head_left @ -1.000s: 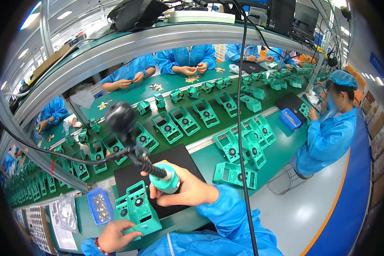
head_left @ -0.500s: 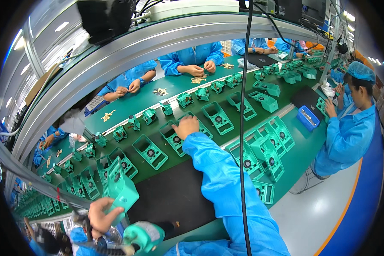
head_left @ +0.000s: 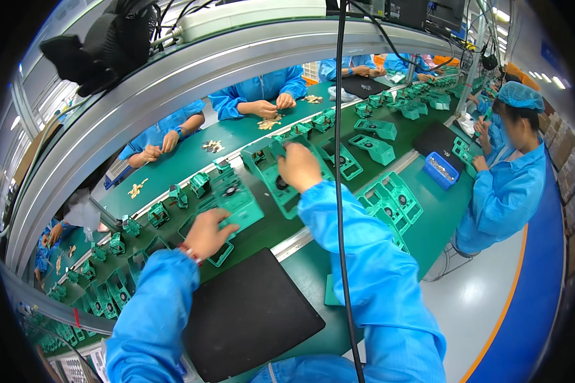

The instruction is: The person assembles the outer green casing of electronic devices by securing small screws into the electronic case with an electric screwdriver.

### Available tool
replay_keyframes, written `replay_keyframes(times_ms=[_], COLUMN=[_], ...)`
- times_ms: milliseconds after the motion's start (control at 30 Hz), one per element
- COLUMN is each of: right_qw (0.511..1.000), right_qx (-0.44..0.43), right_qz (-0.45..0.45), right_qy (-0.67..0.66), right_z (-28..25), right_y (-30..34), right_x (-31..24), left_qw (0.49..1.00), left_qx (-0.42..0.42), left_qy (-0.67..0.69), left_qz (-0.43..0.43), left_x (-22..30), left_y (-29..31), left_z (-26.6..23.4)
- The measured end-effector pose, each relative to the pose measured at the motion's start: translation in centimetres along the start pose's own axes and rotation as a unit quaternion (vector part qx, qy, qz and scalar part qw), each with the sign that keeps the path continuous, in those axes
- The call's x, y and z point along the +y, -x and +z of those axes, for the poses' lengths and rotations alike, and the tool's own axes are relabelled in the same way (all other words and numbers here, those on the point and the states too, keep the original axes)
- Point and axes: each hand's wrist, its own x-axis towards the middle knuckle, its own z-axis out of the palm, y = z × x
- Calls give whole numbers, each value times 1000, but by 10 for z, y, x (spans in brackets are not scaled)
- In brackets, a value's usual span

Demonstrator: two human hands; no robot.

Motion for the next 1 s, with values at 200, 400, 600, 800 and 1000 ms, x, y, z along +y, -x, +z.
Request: replay_keyframes(times_ms=[200,400,600,800,1000], right_qw=[981,922,782,708,629], right_qx=[-98,-278,-417,-382,-308], right_qz=[-160,-262,-463,-594,-713], right_qy=[39,67,33,-1,29], right_z=[-90,-138,-148,-114,-70], right_y=[79,188,262,311,350], right_x=[-9,-13,-46,-102,-151], left_qw=[998,999,975,992,941], left_qx=[-1,-27,-163,-7,155], left_qy=[6,-36,151,67,-101], left_qz=[59,22,-32,-106,-282], left_x=[-2,30,66,79,60], left_y=[-47,24,150,280,379], left_z=[66,41,-23,-41,-60])
